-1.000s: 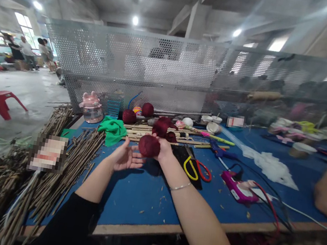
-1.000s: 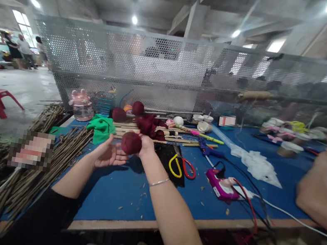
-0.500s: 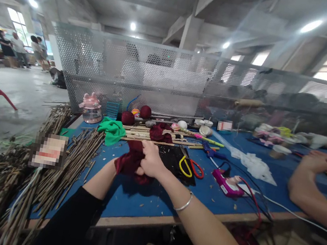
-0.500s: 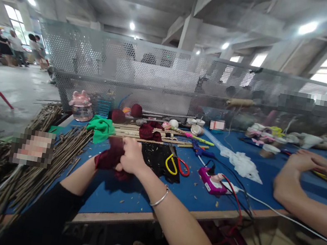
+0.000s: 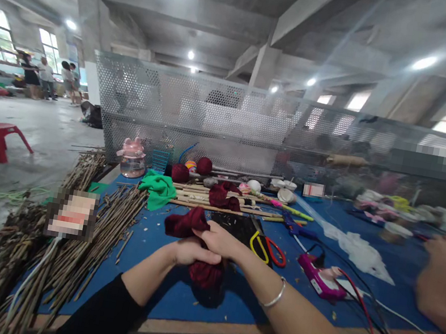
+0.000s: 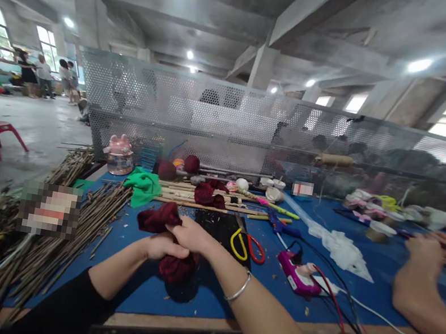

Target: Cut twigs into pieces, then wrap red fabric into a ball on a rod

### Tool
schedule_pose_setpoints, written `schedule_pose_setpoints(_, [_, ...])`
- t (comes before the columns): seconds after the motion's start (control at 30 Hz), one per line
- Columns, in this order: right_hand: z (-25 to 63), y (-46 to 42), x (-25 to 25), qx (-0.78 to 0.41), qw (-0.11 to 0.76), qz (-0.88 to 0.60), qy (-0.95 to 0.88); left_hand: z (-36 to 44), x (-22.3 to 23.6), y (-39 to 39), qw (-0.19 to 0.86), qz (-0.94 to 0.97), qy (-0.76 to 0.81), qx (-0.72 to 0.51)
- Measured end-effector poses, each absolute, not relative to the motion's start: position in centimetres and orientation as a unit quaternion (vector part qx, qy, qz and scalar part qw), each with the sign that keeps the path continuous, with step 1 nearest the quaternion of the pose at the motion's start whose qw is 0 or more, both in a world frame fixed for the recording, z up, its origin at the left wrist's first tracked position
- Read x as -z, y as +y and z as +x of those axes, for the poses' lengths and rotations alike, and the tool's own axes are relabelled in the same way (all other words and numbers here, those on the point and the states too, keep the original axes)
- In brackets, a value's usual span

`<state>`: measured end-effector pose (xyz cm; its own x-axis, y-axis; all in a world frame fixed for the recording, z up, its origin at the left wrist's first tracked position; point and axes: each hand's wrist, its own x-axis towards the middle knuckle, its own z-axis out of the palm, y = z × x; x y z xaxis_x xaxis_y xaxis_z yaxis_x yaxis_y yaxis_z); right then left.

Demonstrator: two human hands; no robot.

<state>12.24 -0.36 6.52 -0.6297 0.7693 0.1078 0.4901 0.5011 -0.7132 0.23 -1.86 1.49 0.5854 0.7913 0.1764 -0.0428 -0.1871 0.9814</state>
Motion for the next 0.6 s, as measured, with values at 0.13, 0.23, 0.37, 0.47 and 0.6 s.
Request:
schedule_pose_setpoints(0.13, [11.7, 0.1, -7.1, -0.323, 0.163, -0.418, -0.833, 1.0, -2.1, -2.3, 0.692, 0.6, 0.24, -0.323])
schedule_pose_setpoints(0.23, [12.1, 1.7, -7.7, -0.398, 0.062, -0.394, -0.826, 1.8, -2.1, -2.7, 0.71, 0.553, 0.22, -0.377])
schedule_pose_setpoints(0.37, [10.9, 6.8, -7.2, -0.571, 0.093, -0.278, -0.767, 3.2, -1.2, -2.8, 0.756, 0.579, 0.18, -0.246])
schedule_pose_setpoints(0.47, [6.9, 11.8, -5.9, -0.482, 0.098, -0.322, -0.809, 4.6, 0.9, -2.1, 0.786, 0.601, 0.126, -0.07])
schedule_pose_setpoints(0.6, [-0.8, 17.2, -3.8, -0.184, 0.149, -0.353, -0.905, 5.6, 5.2, 0.0, 0.829, 0.54, 0.119, -0.077])
